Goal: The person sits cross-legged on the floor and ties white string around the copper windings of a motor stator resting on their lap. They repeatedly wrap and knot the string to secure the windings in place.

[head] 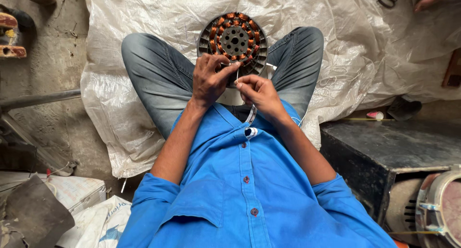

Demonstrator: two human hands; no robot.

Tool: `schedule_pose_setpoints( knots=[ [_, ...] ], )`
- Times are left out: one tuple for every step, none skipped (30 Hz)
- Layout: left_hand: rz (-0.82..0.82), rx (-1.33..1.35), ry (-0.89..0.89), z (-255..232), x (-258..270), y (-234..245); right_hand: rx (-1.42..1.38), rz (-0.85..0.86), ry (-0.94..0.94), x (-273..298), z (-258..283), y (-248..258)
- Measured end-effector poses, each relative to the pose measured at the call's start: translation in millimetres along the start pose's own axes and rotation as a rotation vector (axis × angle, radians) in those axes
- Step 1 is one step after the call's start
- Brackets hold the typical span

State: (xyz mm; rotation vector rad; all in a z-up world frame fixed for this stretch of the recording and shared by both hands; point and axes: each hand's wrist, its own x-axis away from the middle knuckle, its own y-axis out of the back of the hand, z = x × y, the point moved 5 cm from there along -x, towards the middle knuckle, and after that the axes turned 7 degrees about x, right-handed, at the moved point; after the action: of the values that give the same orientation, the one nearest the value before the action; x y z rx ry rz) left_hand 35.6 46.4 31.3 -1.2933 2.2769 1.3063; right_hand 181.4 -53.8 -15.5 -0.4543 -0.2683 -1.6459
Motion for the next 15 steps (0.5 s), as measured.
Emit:
schedule_pose_setpoints(
  knots=[
    [-0.015,0.008,0.002,0.5,-0.4,1.0,-0.034,0.017,-0.084,4.1,-5.7,-1.9],
    [-0.029,0.016,0.004,1.2,-0.5,1.8,-0.003,-0.002,-0.086,8.2,-7.0,-1.3],
    [-0.038,0.045,0.016,2.2,-0.1,2.6,0.028,-0.016,-0.087,11.8,-8.0,-0.6],
    [-0.048,0.073,0.029,3.2,0.2,3.2,0.060,-0.030,-0.088,15.2,-8.9,0.3],
    [-0.061,0.097,0.041,5.4,-0.4,4.5,0.041,-0.018,-0.062,15.2,-7.8,0.0],
    [-0.053,0.095,0.037,6.3,-0.6,5.1,0.023,-0.006,-0.037,15.1,-6.9,-0.5],
    [-0.048,0.091,0.038,5.9,0.4,4.8,0.007,0.011,-0.014,15.4,-6.6,-0.4],
    [-0.044,0.087,0.039,5.0,1.5,4.1,0.028,0.017,0.014,15.2,-6.2,-0.5],
    [-0.059,0.100,0.061,5.3,2.0,3.6,0.047,0.017,0.044,15.1,-5.9,-1.4],
    [-0.075,0.113,0.084,4.9,2.2,2.3,0.066,0.018,0.075,14.8,-5.5,-2.6],
    [-0.091,0.126,0.097,7.3,0.0,2.1,0.094,0.010,0.069,12.3,-5.6,-3.0],
    [-0.098,0.115,0.087,9.6,-1.8,2.9,0.121,0.002,0.064,9.9,-5.8,-3.3],
    [-0.101,0.111,0.084,8.8,0.3,2.4,0.149,-0.008,0.047,11.8,-8.0,-3.7],
    [-0.104,0.107,0.082,8.1,2.6,1.6,0.174,-0.009,0.071,12.9,-7.9,-4.4],
    [-0.082,0.089,0.081,8.3,3.4,-0.9,0.200,-0.014,0.098,13.6,-6.6,-3.7]
  ],
)
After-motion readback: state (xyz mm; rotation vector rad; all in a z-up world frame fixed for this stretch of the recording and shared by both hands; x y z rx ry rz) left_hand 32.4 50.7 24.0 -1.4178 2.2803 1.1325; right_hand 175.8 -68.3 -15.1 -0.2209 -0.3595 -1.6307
